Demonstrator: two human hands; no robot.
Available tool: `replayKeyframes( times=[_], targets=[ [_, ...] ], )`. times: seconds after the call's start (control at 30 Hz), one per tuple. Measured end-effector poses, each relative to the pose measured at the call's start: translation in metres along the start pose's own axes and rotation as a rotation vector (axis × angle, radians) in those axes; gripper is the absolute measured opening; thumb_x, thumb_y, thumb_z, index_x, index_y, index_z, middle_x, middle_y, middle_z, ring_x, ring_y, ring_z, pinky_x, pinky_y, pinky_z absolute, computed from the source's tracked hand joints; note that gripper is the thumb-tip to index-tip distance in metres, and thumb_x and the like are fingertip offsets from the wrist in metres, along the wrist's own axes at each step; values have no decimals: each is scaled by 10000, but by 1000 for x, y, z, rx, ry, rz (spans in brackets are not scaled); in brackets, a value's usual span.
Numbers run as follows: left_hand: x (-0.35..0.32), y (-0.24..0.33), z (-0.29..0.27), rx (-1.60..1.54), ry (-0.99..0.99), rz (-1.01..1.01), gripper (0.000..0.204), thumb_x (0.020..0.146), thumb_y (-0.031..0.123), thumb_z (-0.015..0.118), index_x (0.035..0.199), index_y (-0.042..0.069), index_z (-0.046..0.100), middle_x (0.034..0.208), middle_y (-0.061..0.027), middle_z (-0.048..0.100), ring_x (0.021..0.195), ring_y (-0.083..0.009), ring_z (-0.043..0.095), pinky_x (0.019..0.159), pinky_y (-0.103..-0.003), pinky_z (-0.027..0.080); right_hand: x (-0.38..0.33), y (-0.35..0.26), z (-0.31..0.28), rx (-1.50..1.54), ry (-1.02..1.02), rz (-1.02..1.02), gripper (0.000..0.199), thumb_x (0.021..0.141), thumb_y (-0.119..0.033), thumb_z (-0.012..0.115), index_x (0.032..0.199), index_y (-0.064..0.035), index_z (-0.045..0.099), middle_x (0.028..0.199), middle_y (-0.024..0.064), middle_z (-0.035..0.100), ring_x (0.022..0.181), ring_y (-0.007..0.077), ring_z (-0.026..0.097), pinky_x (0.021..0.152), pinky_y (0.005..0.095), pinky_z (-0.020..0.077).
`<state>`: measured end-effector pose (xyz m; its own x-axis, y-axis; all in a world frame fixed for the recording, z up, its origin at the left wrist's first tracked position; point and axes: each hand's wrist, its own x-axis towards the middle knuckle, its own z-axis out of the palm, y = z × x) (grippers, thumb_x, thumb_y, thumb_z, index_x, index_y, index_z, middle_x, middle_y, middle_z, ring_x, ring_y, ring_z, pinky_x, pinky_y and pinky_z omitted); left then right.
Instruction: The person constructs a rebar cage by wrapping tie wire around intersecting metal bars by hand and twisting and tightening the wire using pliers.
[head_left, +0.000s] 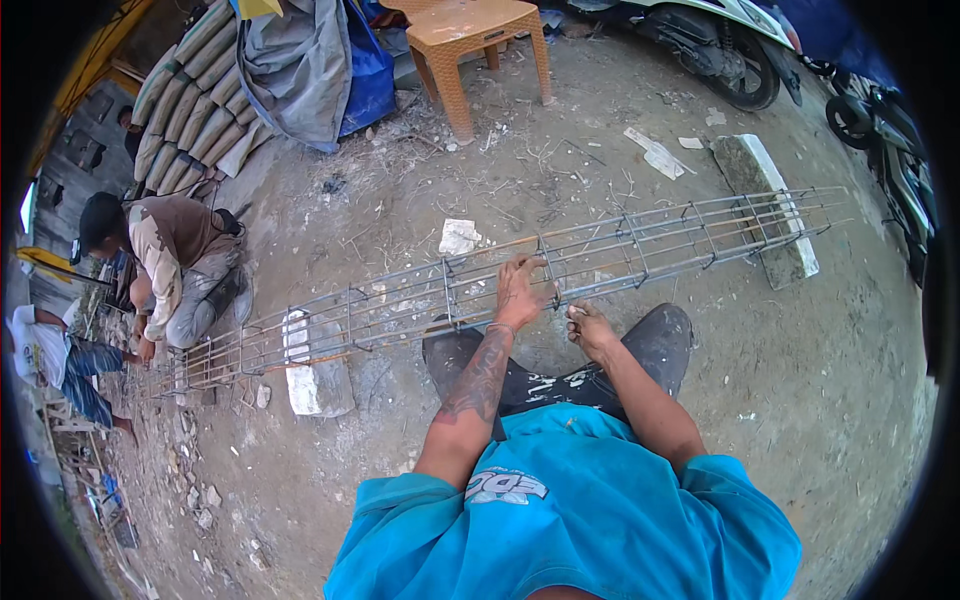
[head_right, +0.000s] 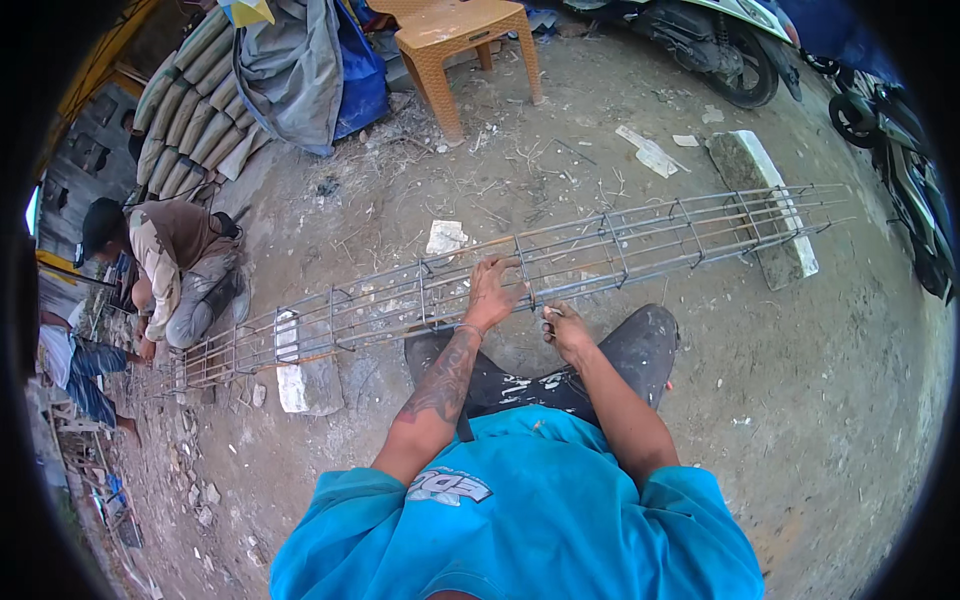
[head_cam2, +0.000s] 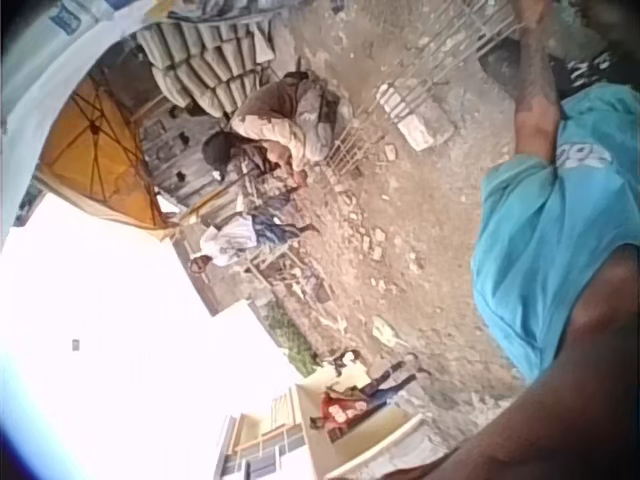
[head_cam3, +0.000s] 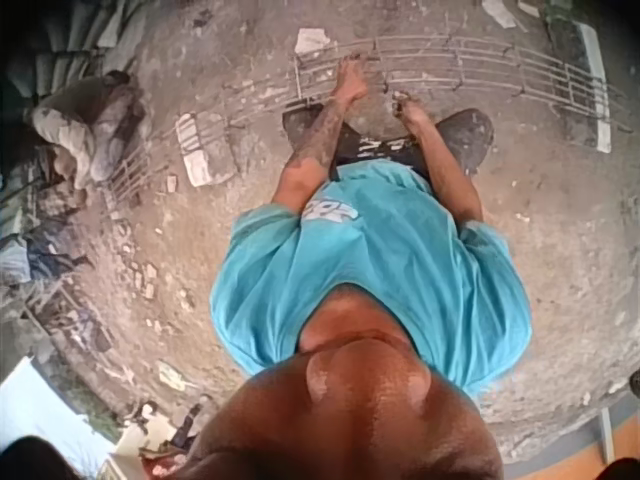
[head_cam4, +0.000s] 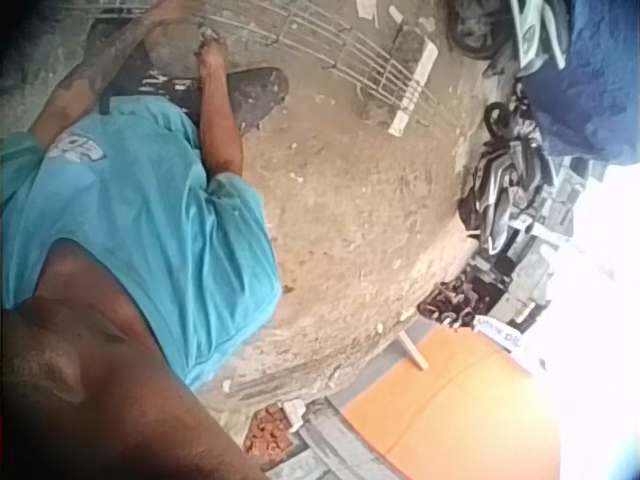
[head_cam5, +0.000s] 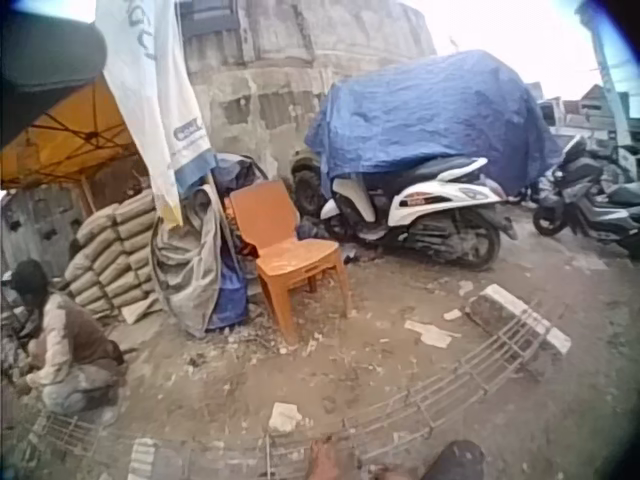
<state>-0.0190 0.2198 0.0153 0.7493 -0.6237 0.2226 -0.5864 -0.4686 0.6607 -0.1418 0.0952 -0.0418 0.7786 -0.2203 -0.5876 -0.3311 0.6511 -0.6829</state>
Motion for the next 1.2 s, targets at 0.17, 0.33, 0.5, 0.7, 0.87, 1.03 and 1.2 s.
replayKeyframes(
  times=[0.17,0.33,0.5,0.7,0.87,1.03,1.2],
  targets=[
    [14,20,11,161,-32,-74,254,686,270,727,893,123,706,1023,-134,574,1040,-296,494,915,-422,365,4,-5,7,102,-11,-21,85,933,-138,512,1016,-121,501,804,-26,479,628,82,428,545,230,374],
    [17,7,33,37,-89,-92,236,715,259,700,831,54,704,903,-157,596,948,-307,538,868,-390,411,8,-4,9,50,20,-28,109,913,-135,552,1013,-107,521,767,-29,475,616,78,450,512,236,383],
    [9,1,33,-196,-34,-116,215,779,196,648,833,-11,670,830,-150,616,892,-288,561,781,-365,433,2,-7,24,-47,122,-82,73,914,-169,549,965,-118,561,751,-44,488,630,60,447,514,224,380],
    [0,11,19,-233,-20,-6,187,798,179,628,837,0,664,848,-136,622,802,-298,591,704,-372,446,6,3,35,-61,238,-290,175,872,-195,611,890,-22,618,707,17,553,581,86,488,498,245,404],
    [-18,11,15,-202,14,93,176,792,174,624,879,28,666,895,-103,620,854,-293,588,737,-368,459,4,9,39,-189,305,-404,234,850,-226,645,868,7,630,716,33,576,603,85,506,529,250,416],
    [-19,5,3,-226,-49,224,200,800,191,587,902,51,686,905,-112,615,886,-299,586,786,-376,452,9,13,33,-233,360,-415,222,839,-207,656,815,13,642,684,30,570,594,86,490,542,249,406],
    [-3,1,-5,-252,-274,-32,266,753,229,684,952,53,677,886,-92,592,805,-241,584,753,-336,468,6,6,33,-251,287,-370,184,863,-185,624,868,-1,641,749,29,599,647,88,518,558,240,404]
  ],
)
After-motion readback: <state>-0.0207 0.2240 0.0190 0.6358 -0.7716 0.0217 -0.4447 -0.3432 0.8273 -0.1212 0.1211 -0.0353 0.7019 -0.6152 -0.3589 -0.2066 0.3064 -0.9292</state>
